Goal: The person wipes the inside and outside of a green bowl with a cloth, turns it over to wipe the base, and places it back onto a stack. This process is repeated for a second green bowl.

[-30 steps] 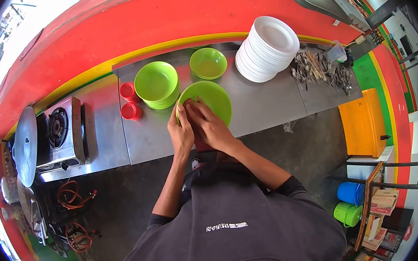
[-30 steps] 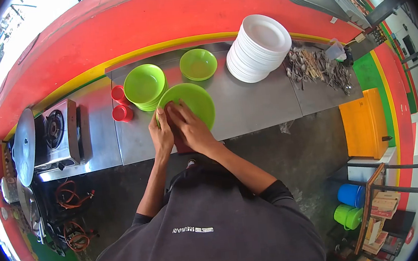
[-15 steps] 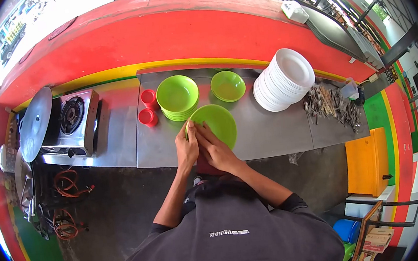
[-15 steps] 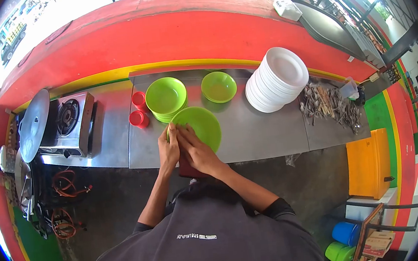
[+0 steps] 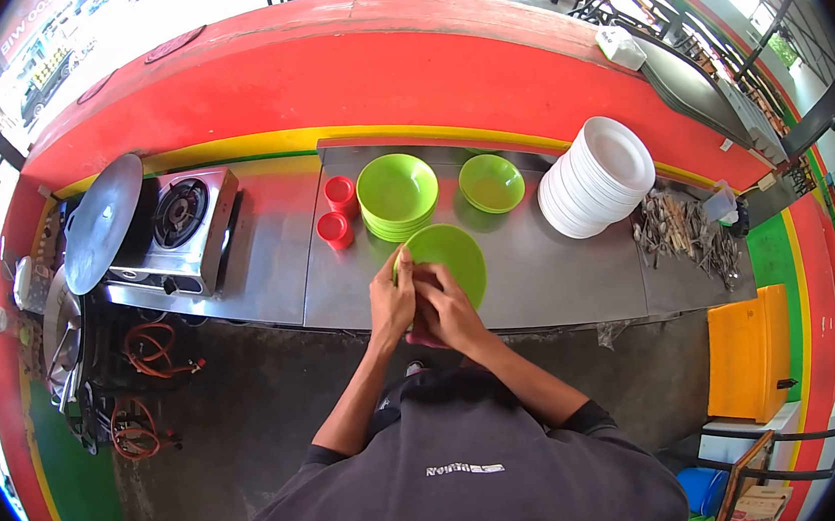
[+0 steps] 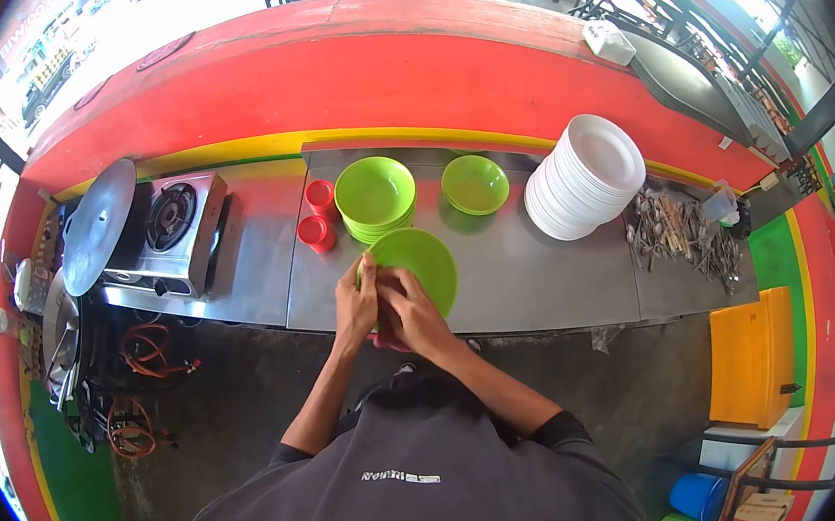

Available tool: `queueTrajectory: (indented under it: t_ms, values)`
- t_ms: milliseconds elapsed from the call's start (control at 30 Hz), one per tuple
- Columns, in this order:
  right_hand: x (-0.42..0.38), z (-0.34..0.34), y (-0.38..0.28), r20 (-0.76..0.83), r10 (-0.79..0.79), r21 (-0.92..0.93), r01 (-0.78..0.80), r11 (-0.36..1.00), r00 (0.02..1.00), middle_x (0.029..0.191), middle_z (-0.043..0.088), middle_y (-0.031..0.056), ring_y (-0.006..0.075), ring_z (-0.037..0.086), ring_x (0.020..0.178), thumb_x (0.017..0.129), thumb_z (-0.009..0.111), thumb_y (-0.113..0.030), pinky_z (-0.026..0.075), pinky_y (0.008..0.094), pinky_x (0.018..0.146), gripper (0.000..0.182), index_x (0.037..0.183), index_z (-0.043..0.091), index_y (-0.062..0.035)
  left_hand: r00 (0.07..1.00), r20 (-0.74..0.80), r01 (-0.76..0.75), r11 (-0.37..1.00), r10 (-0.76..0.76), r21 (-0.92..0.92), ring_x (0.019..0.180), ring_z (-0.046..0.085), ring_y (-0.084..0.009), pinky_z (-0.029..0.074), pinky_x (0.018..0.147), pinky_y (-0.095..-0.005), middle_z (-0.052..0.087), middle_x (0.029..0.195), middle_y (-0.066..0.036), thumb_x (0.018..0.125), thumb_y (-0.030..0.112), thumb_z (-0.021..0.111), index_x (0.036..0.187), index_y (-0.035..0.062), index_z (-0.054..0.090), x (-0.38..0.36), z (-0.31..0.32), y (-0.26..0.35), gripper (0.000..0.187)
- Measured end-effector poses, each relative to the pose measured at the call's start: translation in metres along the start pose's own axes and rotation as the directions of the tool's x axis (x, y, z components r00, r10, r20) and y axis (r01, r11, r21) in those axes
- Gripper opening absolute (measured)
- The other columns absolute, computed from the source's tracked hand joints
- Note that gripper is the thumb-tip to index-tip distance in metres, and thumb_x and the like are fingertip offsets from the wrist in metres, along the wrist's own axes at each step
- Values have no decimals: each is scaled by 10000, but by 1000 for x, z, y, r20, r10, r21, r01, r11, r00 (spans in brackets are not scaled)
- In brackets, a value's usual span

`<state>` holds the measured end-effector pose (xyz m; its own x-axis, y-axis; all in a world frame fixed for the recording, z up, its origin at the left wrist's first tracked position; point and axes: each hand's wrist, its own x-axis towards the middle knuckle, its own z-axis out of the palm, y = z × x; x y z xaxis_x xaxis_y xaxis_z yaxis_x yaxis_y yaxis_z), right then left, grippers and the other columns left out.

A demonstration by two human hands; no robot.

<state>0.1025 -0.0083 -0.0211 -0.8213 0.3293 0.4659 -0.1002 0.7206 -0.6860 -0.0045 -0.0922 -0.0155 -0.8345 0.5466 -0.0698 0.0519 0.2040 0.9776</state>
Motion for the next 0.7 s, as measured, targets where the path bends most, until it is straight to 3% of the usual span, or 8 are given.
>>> queueTrajectory:
  t_ms: [133,233,367,400,500,600,700]
  values:
    - [18,-5,13,-142,-102,-272,61,960,985,1182,617,100,317,601,1129,815,688,14,515,416,947,354,1166,705,-32,992,-23,-122,993,122,1,1121,689,-337,507,953,-391,707,1173,-266,1080,420,490,1341,-13,618,-6,-5,4,521]
    - [17,-11,10,-109,-51,-300,16,954,993,1167,625,100,309,606,1119,812,686,11,522,418,931,334,1142,716,-39,990,-83,-114,992,110,-53,1111,688,-284,506,948,-371,718,1165,-252,1082,407,496,1332,-23,622,-9,-17,7,514]
    - [3,-14,-15,87,20,-129,-8,992,996,1306,602,107,331,574,1235,853,723,-74,495,429,1036,416,1263,659,-49,990,-133,-56,991,39,-123,1077,671,-218,504,937,-351,734,1140,-220,1083,408,498,1316,-35,629,-9,-35,-1,518]
    - [2,-16,-15,180,-29,-115,51,992,983,1428,554,120,337,526,1331,864,756,-145,450,418,1111,579,1406,566,-69,989,-144,-52,989,32,-136,1061,667,-209,505,932,-350,738,1127,-212,1084,412,497,1308,-38,633,-7,-40,-4,521]
    - [6,-32,-20,327,21,109,-60,992,945,1542,464,117,340,438,1427,886,754,-239,378,448,1176,667,1489,499,-114,989,-148,-52,974,19,-221,979,633,-158,504,883,-326,743,1064,-144,1092,428,474,1271,-48,652,-6,-53,-13,538]
    - [10,-52,-25,469,-74,-157,166,974,880,1624,354,92,344,311,1505,870,774,-278,311,489,1220,740,1530,458,-171,991,-133,-42,959,4,-282,950,618,-141,499,851,-308,735,1040,-110,1098,435,453,1252,-50,661,-8,-59,-7,549]
    - [2,-49,-24,580,-103,-203,265,943,808,1629,328,75,353,268,1515,840,789,-302,282,521,1232,725,1498,503,-201,993,-115,-40,955,6,-294,942,612,-134,496,836,-297,728,1030,-94,1102,440,440,1236,-52,666,-9,-55,-7,558]
